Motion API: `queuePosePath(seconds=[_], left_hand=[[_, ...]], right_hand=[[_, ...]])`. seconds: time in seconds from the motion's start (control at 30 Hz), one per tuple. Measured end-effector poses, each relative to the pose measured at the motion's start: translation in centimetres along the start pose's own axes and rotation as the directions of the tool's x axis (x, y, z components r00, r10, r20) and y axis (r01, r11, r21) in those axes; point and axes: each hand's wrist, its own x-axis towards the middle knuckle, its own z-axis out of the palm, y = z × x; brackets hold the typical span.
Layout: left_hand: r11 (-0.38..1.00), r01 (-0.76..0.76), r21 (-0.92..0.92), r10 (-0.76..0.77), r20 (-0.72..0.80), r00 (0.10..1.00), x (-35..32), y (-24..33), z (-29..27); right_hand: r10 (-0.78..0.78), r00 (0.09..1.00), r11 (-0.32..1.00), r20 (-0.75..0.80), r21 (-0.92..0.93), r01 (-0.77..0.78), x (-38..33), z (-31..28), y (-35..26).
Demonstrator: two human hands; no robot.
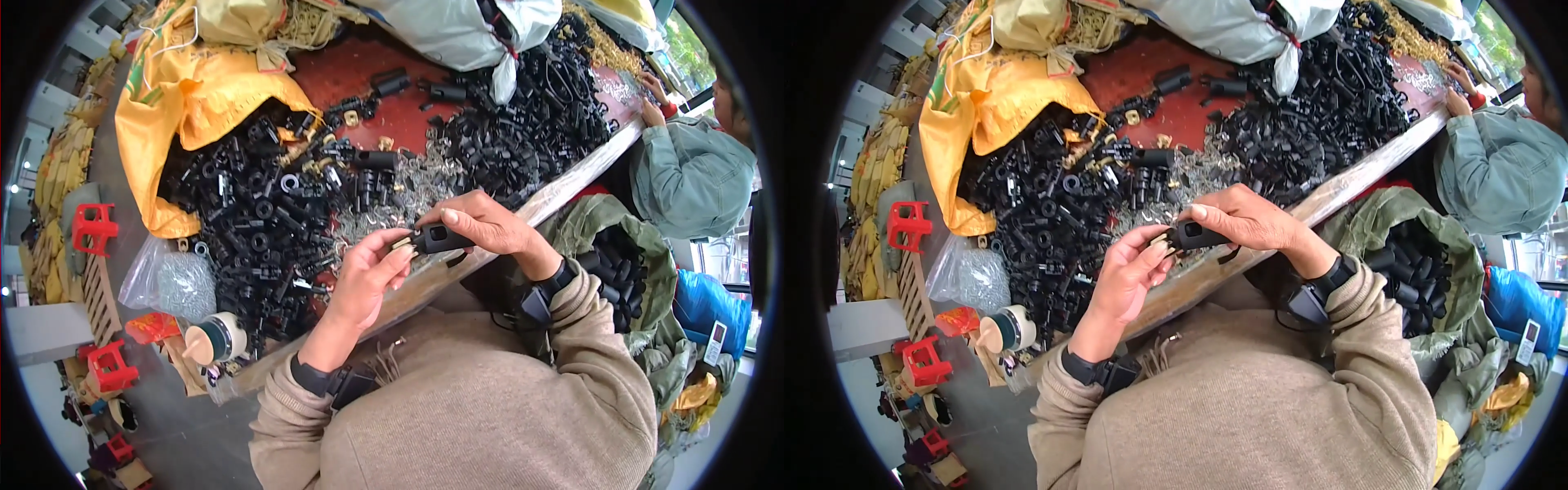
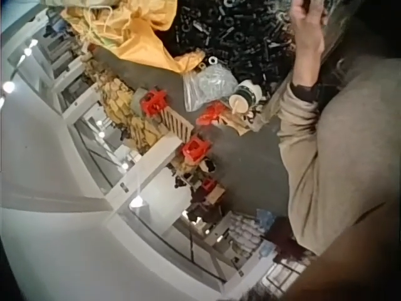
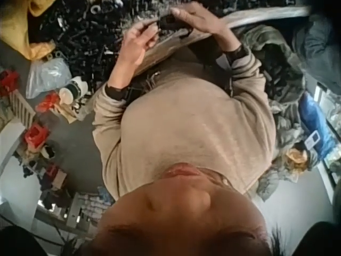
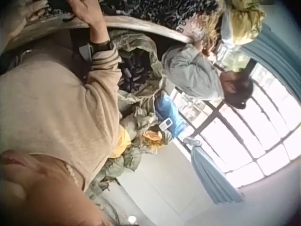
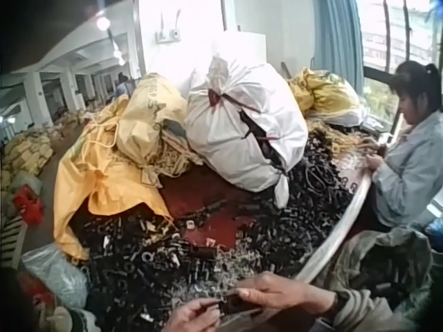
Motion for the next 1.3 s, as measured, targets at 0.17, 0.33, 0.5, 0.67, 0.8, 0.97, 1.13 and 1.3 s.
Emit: queuePosePath(seconds=[0.17,0.33,0.5,0.67,0.8,0.97,1.13,1.3], left_hand=[[0.969,0.095,0.230,-0.114,0.072,0.991,0.2,-0.5,0.4],[0.965,0.198,0.170,-0.209,0.050,0.977,0.8,-0.6,0.6],[0.953,0.249,0.172,-0.257,0.029,0.966,1.0,-1.3,0.2],[0.931,0.284,0.229,-0.301,0.044,0.953,1.6,-1.3,0.8],[0.917,0.281,0.282,-0.302,0.033,0.953,1.6,-1.8,0.9],[0.941,0.306,0.147,-0.309,0.000,0.951,2.0,-2.8,1.8],[0.940,0.321,0.119,-0.325,0.023,0.945,2.4,-3.1,2.8],[0.947,0.297,0.119,-0.305,0.051,0.951,3.5,-3.4,4.1]], right_hand=[[-0.175,0.982,0.942,0.066,-0.279,0.187,-1.0,0.3,-0.3],[-0.331,0.943,0.862,-0.040,-0.419,0.285,-1.9,1.5,0.3],[-0.242,0.962,0.888,-0.129,-0.428,0.167,-2.4,2.7,0.9],[-0.116,0.949,0.956,-0.295,-0.291,0.027,-3.1,3.8,2.0],[-0.103,0.971,0.983,-0.217,-0.172,0.066,-3.4,3.5,3.9],[-0.085,0.995,0.877,0.050,0.477,0.051,-4.1,2.2,3.4],[-0.087,0.993,0.765,0.084,0.644,0.013,-5.0,1.8,3.0],[-0.138,0.990,0.795,-0.001,0.596,0.112,-5.5,0.9,3.2]])
